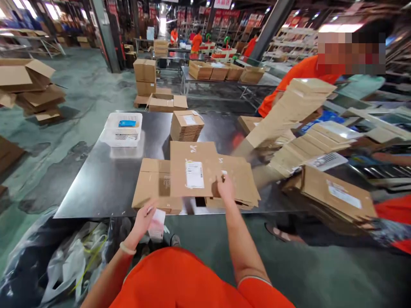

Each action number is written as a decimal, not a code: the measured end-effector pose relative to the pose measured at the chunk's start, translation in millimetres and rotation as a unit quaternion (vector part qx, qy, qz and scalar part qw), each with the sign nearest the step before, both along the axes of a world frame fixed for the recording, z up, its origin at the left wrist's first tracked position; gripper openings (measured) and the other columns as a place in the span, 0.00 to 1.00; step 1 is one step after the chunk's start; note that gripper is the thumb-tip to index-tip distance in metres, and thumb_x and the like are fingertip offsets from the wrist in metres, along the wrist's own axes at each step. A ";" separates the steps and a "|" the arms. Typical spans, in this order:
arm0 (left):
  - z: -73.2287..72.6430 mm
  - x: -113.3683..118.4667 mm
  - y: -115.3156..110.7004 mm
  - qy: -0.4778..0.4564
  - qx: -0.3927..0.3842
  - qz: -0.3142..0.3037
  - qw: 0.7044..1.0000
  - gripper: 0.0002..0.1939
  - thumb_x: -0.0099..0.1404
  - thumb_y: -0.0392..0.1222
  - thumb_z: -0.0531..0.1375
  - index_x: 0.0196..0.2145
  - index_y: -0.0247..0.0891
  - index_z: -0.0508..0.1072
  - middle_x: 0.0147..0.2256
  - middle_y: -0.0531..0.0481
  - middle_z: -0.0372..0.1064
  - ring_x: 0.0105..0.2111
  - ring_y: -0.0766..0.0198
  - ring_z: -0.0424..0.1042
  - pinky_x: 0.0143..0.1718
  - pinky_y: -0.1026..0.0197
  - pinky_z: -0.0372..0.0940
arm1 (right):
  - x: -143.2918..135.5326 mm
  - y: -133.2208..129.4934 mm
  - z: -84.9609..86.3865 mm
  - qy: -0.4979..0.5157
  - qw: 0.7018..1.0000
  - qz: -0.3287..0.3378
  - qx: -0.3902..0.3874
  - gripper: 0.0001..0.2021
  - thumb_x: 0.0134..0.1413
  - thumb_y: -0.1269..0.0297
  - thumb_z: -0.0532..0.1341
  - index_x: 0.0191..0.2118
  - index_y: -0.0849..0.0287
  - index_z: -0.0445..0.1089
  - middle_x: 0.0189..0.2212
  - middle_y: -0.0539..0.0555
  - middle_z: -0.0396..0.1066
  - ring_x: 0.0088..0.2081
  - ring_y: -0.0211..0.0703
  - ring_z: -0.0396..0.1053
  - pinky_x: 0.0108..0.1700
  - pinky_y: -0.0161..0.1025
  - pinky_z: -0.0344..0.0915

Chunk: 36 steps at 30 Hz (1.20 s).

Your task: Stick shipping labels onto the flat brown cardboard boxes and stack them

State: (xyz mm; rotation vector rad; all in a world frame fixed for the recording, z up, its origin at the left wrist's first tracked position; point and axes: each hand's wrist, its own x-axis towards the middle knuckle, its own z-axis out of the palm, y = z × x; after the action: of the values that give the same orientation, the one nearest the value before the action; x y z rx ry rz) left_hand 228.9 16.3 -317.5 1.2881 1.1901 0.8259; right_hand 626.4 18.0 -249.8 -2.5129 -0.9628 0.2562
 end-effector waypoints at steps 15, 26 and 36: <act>17.0 4.5 -20.8 -0.041 -0.127 -0.034 0.991 0.30 0.43 0.54 0.76 0.41 0.35 0.80 0.30 0.50 0.77 0.31 0.58 0.73 0.37 0.57 0.69 | -28.3 31.6 -18.8 -0.161 0.941 0.279 -0.101 0.25 0.69 0.60 0.57 0.69 0.56 0.71 0.77 0.64 0.54 0.79 0.64 0.43 0.76 0.66 0.43; 37.3 -18.7 -53.4 -0.105 -0.091 0.086 0.987 0.20 0.46 0.45 0.75 0.39 0.37 0.86 0.42 0.41 0.85 0.43 0.48 0.81 0.48 0.52 0.74 | -73.9 10.6 -21.7 0.038 0.927 0.372 0.026 0.23 0.60 0.62 0.64 0.60 0.57 0.77 0.67 0.67 0.68 0.70 0.65 0.61 0.67 0.66 0.63; 11.4 -71.0 -42.4 -0.229 -0.196 0.363 0.881 0.27 0.52 0.52 0.77 0.43 0.30 0.80 0.31 0.47 0.81 0.28 0.62 0.77 0.35 0.59 0.70 | -256.1 -61.8 -74.3 0.541 0.716 0.441 -0.024 0.09 0.47 0.59 0.69 0.33 0.57 0.73 0.23 0.44 0.68 0.27 0.37 0.64 0.32 0.35 0.62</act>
State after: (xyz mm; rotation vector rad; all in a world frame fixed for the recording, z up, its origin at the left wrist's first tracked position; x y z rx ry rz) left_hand 157.9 -26.2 -306.0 0.2498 1.3577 1.2587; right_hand 370.3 -43.8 -324.1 -1.2089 -1.4185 1.7728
